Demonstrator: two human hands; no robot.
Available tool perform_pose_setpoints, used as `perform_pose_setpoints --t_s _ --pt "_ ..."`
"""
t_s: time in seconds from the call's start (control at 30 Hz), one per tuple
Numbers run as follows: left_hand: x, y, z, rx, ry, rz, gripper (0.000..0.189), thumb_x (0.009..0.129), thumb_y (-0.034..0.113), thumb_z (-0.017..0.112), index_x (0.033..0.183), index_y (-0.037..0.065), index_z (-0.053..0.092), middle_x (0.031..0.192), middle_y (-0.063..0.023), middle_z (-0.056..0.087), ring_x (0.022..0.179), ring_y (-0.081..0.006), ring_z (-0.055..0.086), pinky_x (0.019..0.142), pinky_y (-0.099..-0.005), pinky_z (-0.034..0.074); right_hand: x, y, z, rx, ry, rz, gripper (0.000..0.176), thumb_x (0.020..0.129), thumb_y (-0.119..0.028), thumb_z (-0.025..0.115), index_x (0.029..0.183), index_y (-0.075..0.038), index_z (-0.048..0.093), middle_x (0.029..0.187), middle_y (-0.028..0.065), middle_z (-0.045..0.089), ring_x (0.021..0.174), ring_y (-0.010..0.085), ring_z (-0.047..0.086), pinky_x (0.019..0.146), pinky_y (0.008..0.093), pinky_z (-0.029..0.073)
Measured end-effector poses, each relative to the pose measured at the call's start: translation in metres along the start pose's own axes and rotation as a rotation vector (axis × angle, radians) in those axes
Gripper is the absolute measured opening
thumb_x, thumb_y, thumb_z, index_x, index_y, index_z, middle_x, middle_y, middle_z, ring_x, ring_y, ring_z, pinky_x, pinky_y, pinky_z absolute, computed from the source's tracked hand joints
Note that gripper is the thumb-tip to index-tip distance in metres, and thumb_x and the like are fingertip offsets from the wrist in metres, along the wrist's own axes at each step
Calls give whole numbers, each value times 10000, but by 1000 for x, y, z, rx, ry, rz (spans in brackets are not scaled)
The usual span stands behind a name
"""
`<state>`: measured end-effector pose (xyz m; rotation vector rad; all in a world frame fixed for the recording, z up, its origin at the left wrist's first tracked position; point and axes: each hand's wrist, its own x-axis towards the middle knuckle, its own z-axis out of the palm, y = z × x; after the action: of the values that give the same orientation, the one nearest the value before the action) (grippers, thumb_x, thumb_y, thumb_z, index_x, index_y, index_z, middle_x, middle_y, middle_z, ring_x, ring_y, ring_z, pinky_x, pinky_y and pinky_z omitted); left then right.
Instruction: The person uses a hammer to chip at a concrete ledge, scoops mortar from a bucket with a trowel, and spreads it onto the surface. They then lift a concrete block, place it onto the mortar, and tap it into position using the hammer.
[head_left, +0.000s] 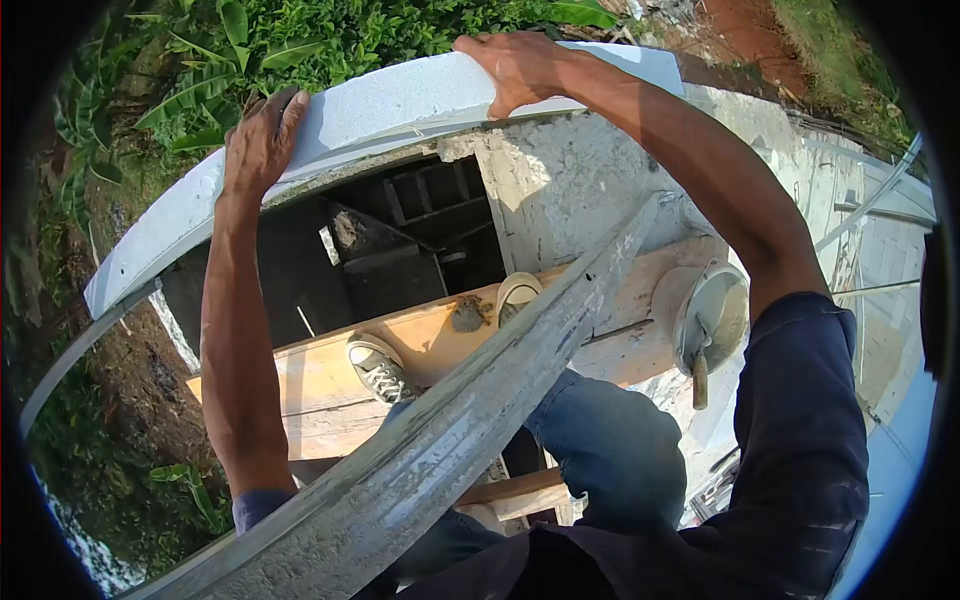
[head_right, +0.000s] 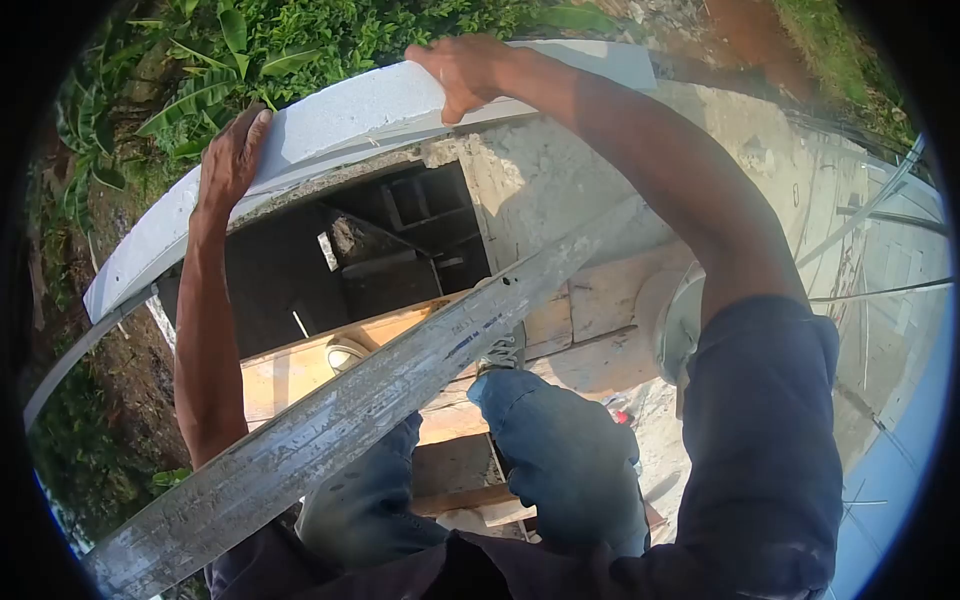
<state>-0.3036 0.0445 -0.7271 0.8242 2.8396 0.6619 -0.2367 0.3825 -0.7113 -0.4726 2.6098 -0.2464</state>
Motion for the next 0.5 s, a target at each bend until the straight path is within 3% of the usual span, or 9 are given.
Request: perform_pose_setpoints --t_s 0.03,0.13,0.2,0.27,0.3,0.37,0.43,0.47,0.5 --pt "-3 1 5 102 59 73 473 985 454 429 1053 42 652 932 -211 661 926 -406 611 801 -460 472 2 -5 -4 -4 26 21 796 599 -241 840 1255 -46 432 1040 190 619 1018 364 608 843 439 506" --pt "-4 5 8 102 67 44 470 996 435 416 933 19 626 863 -237 631 837 -440 593 724 -478 456 -19 -11 -23 -6 -80 42 862 630 -323 843 1319 -37 411 1052 208 622 1029 346 615 892 423 508" --pt "-5 7 8 88 76 75 474 1001 432 408 933 13 620 856 -251 622 813 -459 585 706 -488 451 -138 -115 -19 106 -230 170 748 719 -300 740 1330 -27 404 1088 208 611 1017 328 624 896 413 514" --pt "-4 2 10 84 55 96 486 1008 432 396 988 8 634 863 -266 626 802 -471 587 705 -494 455 -250 -165 -13 243 -368 277 638 809 -276 638 1340 -16 397 1123 207 600 1005 310 633 900 403 519" --pt "-4 1 7 100 56 138 486 1008 432 396 988 8 634 863 -266 626 802 -471 587 705 -494 455 -374 -204 11 320 -435 318 585 854 -264 587 1346 -11 394 1141 207 595 999 301 638 902 398 522" --pt "-1 0 5 141 -32 79 511 1010 440 389 1033 -3 643 877 -279 637 829 -463 604 729 -487 465 -379 -221 -10 473 -571 396 486 944 -240 484 1357 -1 387 1177 206 584 988 283 647 906 388 528" --pt "-1 -13 14 159 21 127 518 1010 440 389 1042 -10 645 880 -285 640 838 -460 611 737 -485 470 -285 -216 -81 638 -730 462 402 1034 -217 382 1367 9 380 1212 205 573 976 265 656 910 378 534" --pt "-1 -14 15 167 77 137 526 1011 440 390 1051 -17 647 884 -292 643 847 -458 618 745 -483 475 -339 -228 -33 659 -712 482 402 1034 -217 382 1367 9 380 1212 205 573 976 265 656 910 378 534" --pt "-4 -5 10 177 51 114 533 1012 433 389 1067 -29 650 906 -302 644 865 -458 624 753 -485 482 -323 -188 -14 711 -194 542 321 1009 -190 411 1267 -2 436 1105 177 594 897 247 648 836 365 517"
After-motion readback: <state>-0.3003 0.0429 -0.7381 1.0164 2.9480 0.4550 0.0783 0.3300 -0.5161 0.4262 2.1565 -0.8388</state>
